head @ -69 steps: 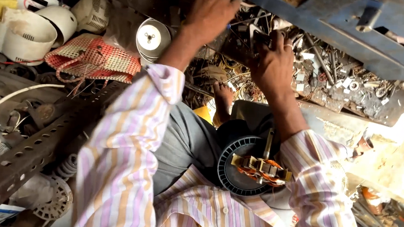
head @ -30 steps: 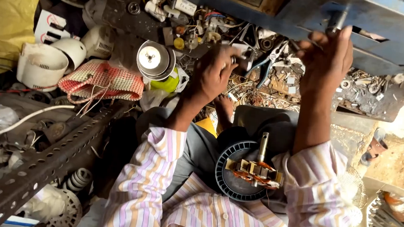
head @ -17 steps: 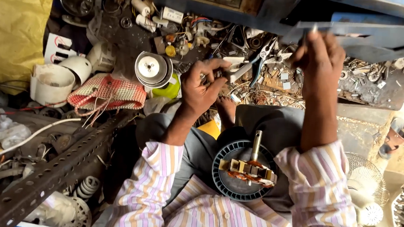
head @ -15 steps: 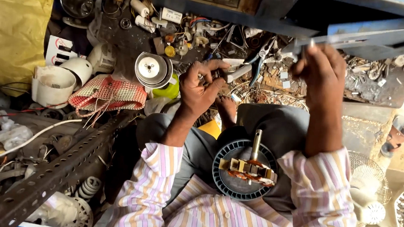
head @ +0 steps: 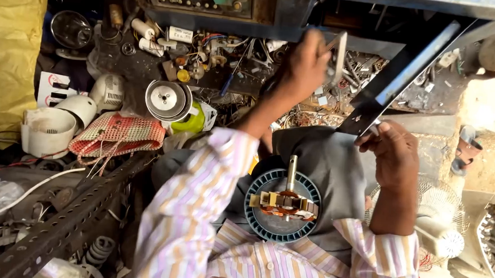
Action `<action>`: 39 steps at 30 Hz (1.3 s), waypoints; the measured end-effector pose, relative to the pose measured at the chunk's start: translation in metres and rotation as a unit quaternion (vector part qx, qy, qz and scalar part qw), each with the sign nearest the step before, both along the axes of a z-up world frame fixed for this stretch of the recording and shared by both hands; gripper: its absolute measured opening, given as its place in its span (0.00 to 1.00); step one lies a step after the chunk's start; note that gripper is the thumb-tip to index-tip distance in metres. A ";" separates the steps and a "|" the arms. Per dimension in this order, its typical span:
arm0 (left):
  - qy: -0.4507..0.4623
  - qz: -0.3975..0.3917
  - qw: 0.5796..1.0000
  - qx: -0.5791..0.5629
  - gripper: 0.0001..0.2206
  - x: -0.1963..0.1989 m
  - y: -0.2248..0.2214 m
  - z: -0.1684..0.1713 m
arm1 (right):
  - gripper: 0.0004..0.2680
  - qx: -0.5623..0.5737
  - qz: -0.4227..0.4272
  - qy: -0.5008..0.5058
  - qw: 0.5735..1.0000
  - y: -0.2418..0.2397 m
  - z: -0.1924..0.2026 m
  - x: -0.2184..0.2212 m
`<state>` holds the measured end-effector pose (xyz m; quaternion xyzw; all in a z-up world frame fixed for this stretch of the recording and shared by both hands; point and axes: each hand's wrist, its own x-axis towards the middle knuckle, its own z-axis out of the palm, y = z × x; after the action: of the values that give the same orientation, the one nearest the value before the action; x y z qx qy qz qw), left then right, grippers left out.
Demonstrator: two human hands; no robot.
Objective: The person sits on the floor of a cluttered repair workshop and works on a small electric motor armature resting on their lap. They fit small components onto the armature shaft by hand, pick matching small parts from the workbench above, and press pieces into place, occasionally reaching into a blue cabinet drawer for parts.
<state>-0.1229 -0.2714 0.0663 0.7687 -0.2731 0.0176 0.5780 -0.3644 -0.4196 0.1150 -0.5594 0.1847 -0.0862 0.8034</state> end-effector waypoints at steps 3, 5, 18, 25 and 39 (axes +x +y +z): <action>-0.020 0.032 0.997 -0.067 0.10 0.040 -0.087 -0.058 | 0.12 -0.034 -0.015 0.010 0.999 0.009 0.009 0.006; -0.223 0.133 0.963 0.075 0.12 0.077 -0.136 -0.117 | 0.11 -0.028 -0.023 0.018 0.999 0.010 0.015 0.005; -0.241 0.017 0.966 0.087 0.08 -0.007 0.099 -0.027 | 0.13 -0.054 -0.049 -0.035 0.997 -0.012 0.000 -0.025; -0.333 -0.004 0.910 0.249 0.05 0.038 0.143 -0.045 | 0.10 -0.042 -0.082 -0.004 0.996 -0.004 0.023 -0.026; -0.299 -0.131 0.919 0.222 0.06 0.015 0.073 -0.016 | 0.17 -0.110 -0.141 -0.029 0.983 -0.018 -0.003 -0.087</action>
<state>-0.1084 -0.1987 0.0501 0.7937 -0.5281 0.1097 0.2811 -0.4512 -0.4374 0.1117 -0.6097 0.2278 -0.2348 0.7220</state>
